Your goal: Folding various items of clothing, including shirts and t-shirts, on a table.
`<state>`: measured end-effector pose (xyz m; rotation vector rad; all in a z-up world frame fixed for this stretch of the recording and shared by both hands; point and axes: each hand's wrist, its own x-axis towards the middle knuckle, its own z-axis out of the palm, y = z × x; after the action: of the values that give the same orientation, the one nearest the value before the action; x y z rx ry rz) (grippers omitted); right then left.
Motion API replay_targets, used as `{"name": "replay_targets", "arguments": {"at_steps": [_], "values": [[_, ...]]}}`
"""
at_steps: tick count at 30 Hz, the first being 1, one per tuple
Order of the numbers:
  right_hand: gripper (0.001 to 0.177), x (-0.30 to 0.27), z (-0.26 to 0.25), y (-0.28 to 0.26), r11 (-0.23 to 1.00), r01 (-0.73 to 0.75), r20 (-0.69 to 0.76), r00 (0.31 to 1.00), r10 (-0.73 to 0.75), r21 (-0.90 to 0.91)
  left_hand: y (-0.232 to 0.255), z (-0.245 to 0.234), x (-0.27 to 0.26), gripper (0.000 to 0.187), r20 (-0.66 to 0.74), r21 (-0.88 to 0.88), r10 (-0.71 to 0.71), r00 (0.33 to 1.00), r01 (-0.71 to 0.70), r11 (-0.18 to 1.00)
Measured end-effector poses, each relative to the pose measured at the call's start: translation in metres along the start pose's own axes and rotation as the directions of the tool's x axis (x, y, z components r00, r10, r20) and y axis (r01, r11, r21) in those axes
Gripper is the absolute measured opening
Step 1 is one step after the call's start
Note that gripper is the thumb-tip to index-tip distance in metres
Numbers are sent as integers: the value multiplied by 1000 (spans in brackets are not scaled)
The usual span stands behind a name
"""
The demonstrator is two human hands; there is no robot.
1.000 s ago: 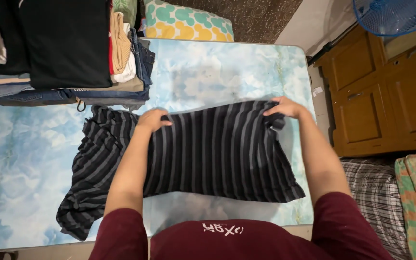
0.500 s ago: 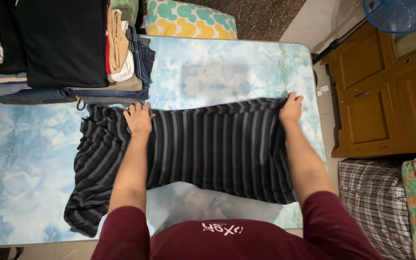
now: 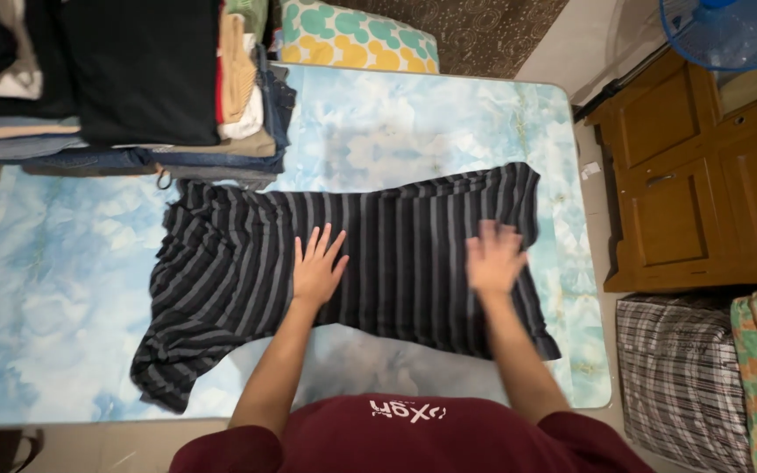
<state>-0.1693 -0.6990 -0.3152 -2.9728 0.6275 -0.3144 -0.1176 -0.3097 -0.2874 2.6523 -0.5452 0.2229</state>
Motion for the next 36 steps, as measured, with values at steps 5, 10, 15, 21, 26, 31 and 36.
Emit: {"name": "replay_targets", "arguments": {"at_steps": [5,10,15,21,26,31,36], "values": [[67,20,20,72,984,-165,64,985,160,71,-55,-57,-36,35,-54,-271,-28,998,13,962],[67,17,3,-17,996,-40,-85,995,47,83,-133,-80,-101,40,-327,-194,-418,848,372,908],[43,-23,-38,-191,795,490,-245,871,-426,358,-200,-71,-135,84,-241,-25,-768,593,788,616],[27,-98,-34,-331,548,433,61,743,-667,715,-236,-97,-181,78,-11,-50,-907,422,905,422],[25,-145,-15,-370,480,198,249,655,-713,854,-233,-119,-215,101,276,-125,-844,461,887,444],[27,-182,6,-391,464,53,329,635,-699,884,-259,-102,-229,92,424,-249,-711,561,827,504],[41,-219,-29,-401,515,-276,581,467,-667,812,-228,-151,-222,47,391,-913,-446,805,400,-79]]}}
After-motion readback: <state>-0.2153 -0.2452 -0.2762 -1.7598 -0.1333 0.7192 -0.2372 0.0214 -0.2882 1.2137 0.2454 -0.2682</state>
